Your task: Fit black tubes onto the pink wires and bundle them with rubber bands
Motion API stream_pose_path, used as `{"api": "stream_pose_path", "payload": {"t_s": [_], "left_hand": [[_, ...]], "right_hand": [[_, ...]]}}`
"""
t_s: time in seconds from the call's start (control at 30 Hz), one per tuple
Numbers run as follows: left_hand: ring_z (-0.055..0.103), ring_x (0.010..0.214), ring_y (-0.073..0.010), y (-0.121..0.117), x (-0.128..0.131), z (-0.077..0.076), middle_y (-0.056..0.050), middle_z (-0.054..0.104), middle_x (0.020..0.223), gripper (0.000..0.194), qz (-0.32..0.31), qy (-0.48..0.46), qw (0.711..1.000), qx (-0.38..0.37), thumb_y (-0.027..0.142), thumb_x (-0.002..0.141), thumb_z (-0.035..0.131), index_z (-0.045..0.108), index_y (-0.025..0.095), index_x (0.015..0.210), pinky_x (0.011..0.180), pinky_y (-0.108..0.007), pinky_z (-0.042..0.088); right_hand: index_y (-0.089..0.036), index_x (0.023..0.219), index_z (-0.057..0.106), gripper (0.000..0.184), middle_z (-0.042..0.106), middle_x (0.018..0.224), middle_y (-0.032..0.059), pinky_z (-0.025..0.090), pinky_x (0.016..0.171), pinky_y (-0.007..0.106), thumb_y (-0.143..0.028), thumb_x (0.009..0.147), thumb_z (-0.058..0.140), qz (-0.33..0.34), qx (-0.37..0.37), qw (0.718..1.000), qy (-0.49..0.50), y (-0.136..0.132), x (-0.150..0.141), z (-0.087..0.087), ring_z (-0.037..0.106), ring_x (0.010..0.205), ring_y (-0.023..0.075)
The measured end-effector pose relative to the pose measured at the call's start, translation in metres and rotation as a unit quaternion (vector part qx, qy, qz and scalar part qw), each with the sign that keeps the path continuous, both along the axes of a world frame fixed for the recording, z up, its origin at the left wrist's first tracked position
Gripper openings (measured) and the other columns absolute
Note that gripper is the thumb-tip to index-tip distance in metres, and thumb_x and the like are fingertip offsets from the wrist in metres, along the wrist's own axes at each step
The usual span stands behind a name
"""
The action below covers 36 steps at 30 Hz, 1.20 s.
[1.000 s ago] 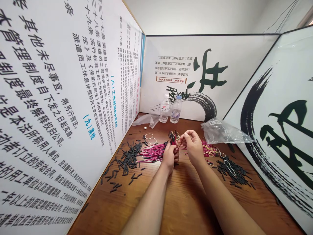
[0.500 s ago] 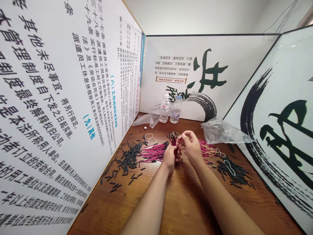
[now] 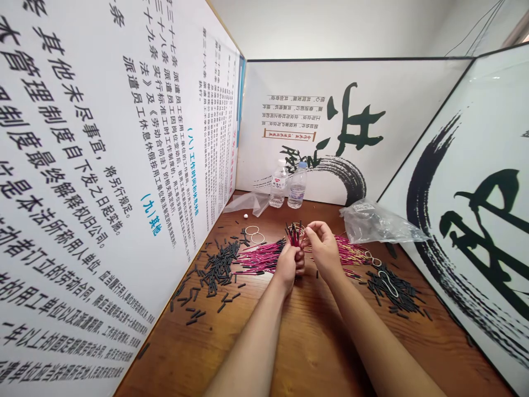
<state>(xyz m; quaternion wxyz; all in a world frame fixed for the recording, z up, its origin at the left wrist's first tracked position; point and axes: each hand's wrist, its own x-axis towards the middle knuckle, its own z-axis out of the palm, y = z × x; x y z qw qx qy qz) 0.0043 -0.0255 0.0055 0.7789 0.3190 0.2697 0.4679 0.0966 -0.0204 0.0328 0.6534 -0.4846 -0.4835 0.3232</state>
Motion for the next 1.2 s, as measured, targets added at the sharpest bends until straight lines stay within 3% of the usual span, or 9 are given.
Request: {"api": "stream_pose_path", "payload": {"t_s": [0.1,0.2,0.47,0.6,0.83,1.03,1.2], "left_hand": [[0.017,0.038,-0.0029,0.0,0.001,-0.001,0.009,0.026,0.054,0.017,0.012,0.006,1.0,-0.002,0.028,0.071,0.051,0.042,0.02,0.083,0.039,-0.017,0.01],[0.016,0.038,-0.0032,0.0,0.003,-0.002,0.01,0.024,0.053,0.017,0.026,0.018,0.999,0.001,0.028,0.072,0.051,0.041,0.021,0.082,0.039,-0.017,0.009],[0.027,0.039,-0.0046,-0.002,0.003,-0.001,0.008,0.034,0.054,0.024,0.058,0.063,0.996,-0.011,0.034,0.075,0.052,0.048,0.021,0.095,0.04,-0.017,0.017],[0.027,0.04,-0.0045,-0.002,0.003,0.0,0.008,0.035,0.054,0.024,0.063,0.061,0.996,-0.012,0.033,0.075,0.051,0.048,0.02,0.095,0.04,-0.017,0.017],[0.019,0.039,-0.0035,0.001,0.003,-0.003,0.01,0.025,0.054,0.023,0.062,0.029,0.998,-0.014,0.032,0.07,0.054,0.044,0.021,0.088,0.04,-0.016,0.011],[0.019,0.038,-0.0024,0.004,0.003,-0.004,0.009,0.03,0.056,0.022,0.068,0.015,0.998,-0.01,0.032,0.069,0.053,0.041,0.02,0.082,0.039,-0.016,0.01],[0.02,0.038,-0.0021,0.006,0.003,-0.006,0.009,0.032,0.057,0.025,0.069,0.014,0.997,-0.009,0.035,0.069,0.056,0.041,0.02,0.083,0.038,-0.017,0.011]], "right_hand": [[-0.022,0.094,0.057,0.016,0.053,0.084,0.0011,0.044,0.064,0.028,-0.031,0.082,0.056,-0.073,0.048,0.987,-0.134,-0.004,0.001,0.0,0.051,0.068,0.0139],[-0.023,0.093,0.064,0.017,0.052,0.085,0.0026,0.043,0.065,0.03,-0.025,0.084,0.051,-0.077,0.078,0.959,-0.26,-0.009,0.0,0.002,0.051,0.069,0.0148],[-0.024,0.107,0.066,0.028,0.053,0.088,0.0043,0.046,0.074,0.033,-0.021,0.085,0.047,-0.037,0.061,0.941,-0.33,-0.011,-0.003,-0.001,0.056,0.08,0.0182],[-0.024,0.105,0.066,0.028,0.054,0.085,0.0035,0.045,0.074,0.032,-0.021,0.084,0.048,-0.045,0.059,0.937,-0.342,-0.01,-0.002,-0.002,0.055,0.079,0.0181],[-0.022,0.088,0.06,0.01,0.056,0.082,0.0029,0.043,0.069,0.031,-0.024,0.083,0.052,-0.064,0.071,0.941,-0.323,-0.011,-0.003,0.002,0.053,0.072,0.0163],[-0.021,0.086,0.06,0.015,0.062,0.078,0.0029,0.044,0.064,0.03,-0.034,0.084,0.054,-0.037,0.02,0.977,-0.208,-0.008,-0.001,-0.001,0.055,0.066,0.0162],[-0.02,0.084,0.059,0.019,0.063,0.075,0.0023,0.045,0.063,0.029,-0.039,0.083,0.057,-0.02,0.01,0.989,-0.143,-0.006,-0.002,-0.001,0.057,0.066,0.0158]]}}
